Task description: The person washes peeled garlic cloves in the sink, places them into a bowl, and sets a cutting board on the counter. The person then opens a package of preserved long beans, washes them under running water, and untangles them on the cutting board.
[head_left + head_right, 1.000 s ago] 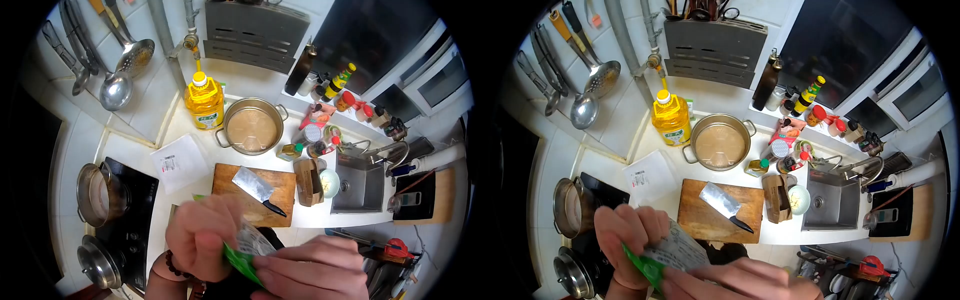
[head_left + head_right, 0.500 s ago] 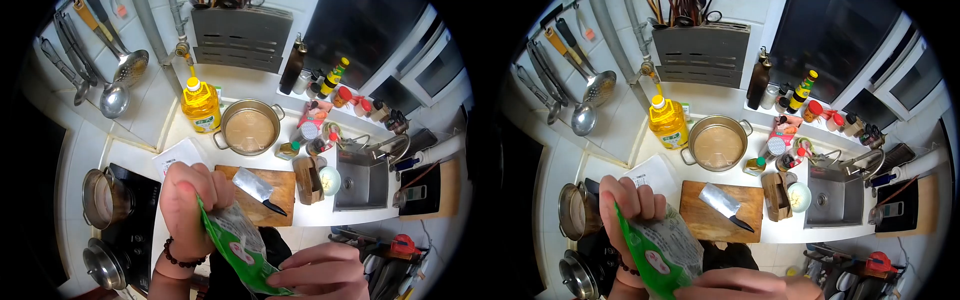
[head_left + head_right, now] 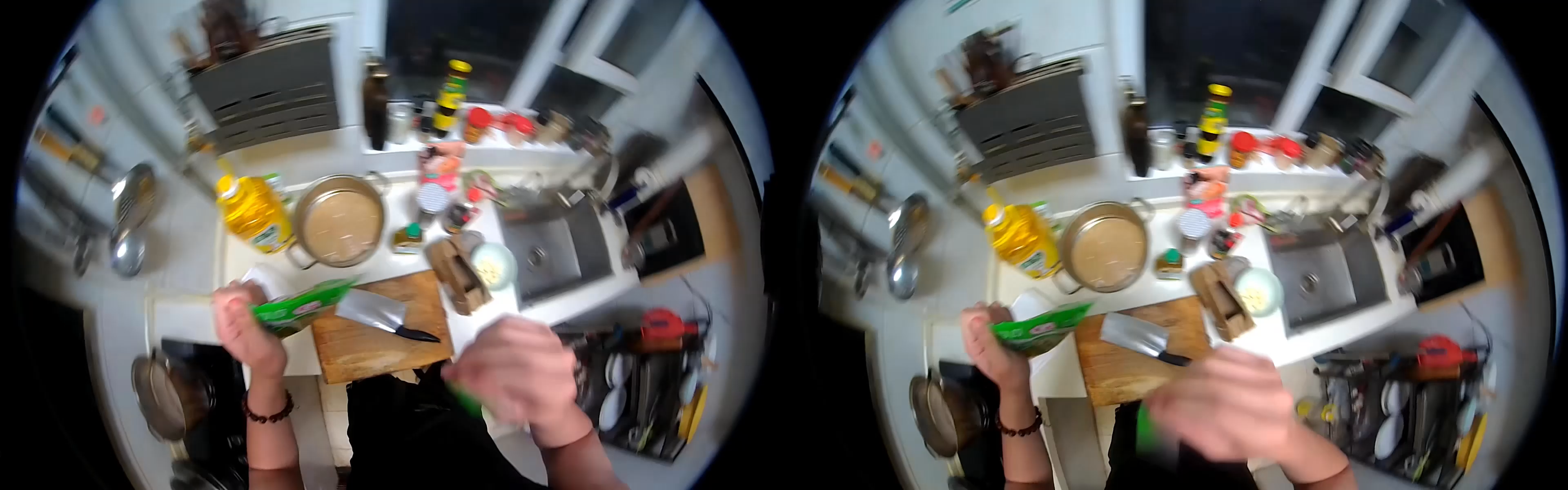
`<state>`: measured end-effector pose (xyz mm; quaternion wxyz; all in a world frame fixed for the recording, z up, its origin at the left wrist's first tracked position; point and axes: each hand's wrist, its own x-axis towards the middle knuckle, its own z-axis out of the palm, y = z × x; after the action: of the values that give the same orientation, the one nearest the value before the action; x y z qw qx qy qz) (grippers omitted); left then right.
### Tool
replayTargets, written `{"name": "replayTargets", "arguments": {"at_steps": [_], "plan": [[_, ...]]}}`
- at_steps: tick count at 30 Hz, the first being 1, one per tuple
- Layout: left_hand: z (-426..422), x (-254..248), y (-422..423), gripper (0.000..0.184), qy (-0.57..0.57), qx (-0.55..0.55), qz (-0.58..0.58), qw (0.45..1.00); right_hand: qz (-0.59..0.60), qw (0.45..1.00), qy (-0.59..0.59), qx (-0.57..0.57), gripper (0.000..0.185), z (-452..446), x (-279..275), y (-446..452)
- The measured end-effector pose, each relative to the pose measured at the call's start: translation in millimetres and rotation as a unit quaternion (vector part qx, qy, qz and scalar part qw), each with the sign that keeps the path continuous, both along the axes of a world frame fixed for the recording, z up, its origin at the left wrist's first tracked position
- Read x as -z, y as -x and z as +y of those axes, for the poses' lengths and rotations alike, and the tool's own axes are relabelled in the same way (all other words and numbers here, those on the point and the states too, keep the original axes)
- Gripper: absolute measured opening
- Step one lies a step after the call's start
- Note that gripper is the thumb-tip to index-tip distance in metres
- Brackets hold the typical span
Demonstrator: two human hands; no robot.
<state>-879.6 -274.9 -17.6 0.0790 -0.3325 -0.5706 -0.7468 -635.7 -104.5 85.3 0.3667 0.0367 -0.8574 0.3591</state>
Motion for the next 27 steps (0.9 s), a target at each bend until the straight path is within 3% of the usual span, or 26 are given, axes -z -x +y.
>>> {"name": "replayTargets", "arguments": {"at_steps": [3,7,13,20,24,27], "plan": [[15,11,-13,0.032,-0.005,0.030,-0.019,0.999,-0.072,0.970,0.078,0.218,0.013,36,48,-48],[39,29,-46,0.032,0.009,0.058,-0.035,0.998,-0.078,0.849,0.383,0.356,0.010,104,148,-123],[103,50,-128,0.031,0.026,0.080,-0.051,0.995,-0.227,0.768,0.452,0.393,0.009,182,299,-234],[189,59,-242,0.033,0.033,0.049,-0.097,0.994,-0.219,0.759,0.530,0.310,0.010,234,384,-279],[221,69,-288,0.033,0.025,0.058,-0.119,0.991,-0.214,0.771,0.539,0.264,0.010,252,392,-277],[239,79,-315,0.032,0.075,0.039,-0.095,0.992,-0.189,0.740,0.584,0.274,0.009,256,361,-289]]}}
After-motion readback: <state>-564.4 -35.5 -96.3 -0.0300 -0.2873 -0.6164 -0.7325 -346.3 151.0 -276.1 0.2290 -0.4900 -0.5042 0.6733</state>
